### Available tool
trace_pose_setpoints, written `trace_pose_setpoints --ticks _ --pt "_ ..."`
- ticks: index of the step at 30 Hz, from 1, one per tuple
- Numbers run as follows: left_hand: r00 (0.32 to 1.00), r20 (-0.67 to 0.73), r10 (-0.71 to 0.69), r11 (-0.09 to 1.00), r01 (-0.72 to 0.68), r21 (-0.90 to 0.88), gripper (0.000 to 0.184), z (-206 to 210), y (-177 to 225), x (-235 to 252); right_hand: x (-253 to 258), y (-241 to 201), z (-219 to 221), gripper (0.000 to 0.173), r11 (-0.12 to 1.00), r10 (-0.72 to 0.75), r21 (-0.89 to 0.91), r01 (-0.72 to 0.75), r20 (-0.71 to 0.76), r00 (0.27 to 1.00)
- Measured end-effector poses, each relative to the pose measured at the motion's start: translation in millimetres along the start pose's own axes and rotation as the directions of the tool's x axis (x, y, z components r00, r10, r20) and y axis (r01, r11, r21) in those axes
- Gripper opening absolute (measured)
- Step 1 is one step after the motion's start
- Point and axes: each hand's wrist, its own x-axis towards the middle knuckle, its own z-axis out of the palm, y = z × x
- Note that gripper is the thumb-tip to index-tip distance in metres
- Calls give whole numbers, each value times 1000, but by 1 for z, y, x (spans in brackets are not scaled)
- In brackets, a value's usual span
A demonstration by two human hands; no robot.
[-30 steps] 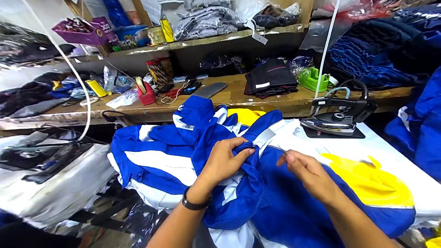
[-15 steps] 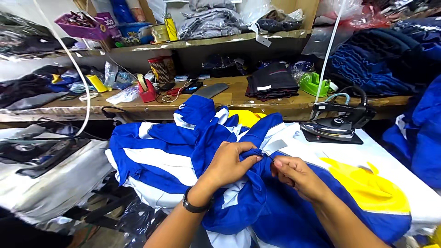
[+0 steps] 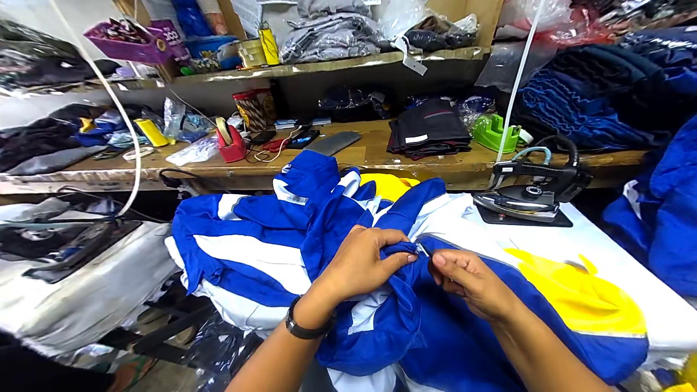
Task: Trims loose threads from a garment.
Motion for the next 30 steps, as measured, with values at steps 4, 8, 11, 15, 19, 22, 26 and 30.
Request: trace_pose_setpoints --ticks 4,8,11,15,19,22,26,30 --pt "978 -210 14 991 14 132 18 -9 -4 -17 -1 -4 -4 34 998 -22 53 29 -122 992" --pt "874 -463 -148 932 -33 -360 22 -19 -13 -60 -4 1 4 24 979 -200 -77 189 -158 967" --pt "821 -520 -235 724 -209 -657 23 -11 -18 -84 6 -1 27 13 883 -418 -313 350 -185 889" --pt "809 -541 -232 555 -346 -756 23 1 -28 -91 25 -14 45 26 705 -599 -471 531 7 801" --pt "836 -495 -237 460 -352 -815 24 5 -27 -91 36 -13 55 27 697 -586 -396 598 166 793" --pt "867 -442 -228 391 -334 -858 23 7 -24 -91 46 -11 57 15 768 -565 -273 580 136 813" --pt "822 -424 -381 397 -269 -878 21 7 -13 -90 46 -20 56 37 850 -444 -228 474 171 879" --pt "781 -422 -461 347 -279 -895 22 11 -8 -88 45 -14 61 15 807 -444 -357 471 159 882"
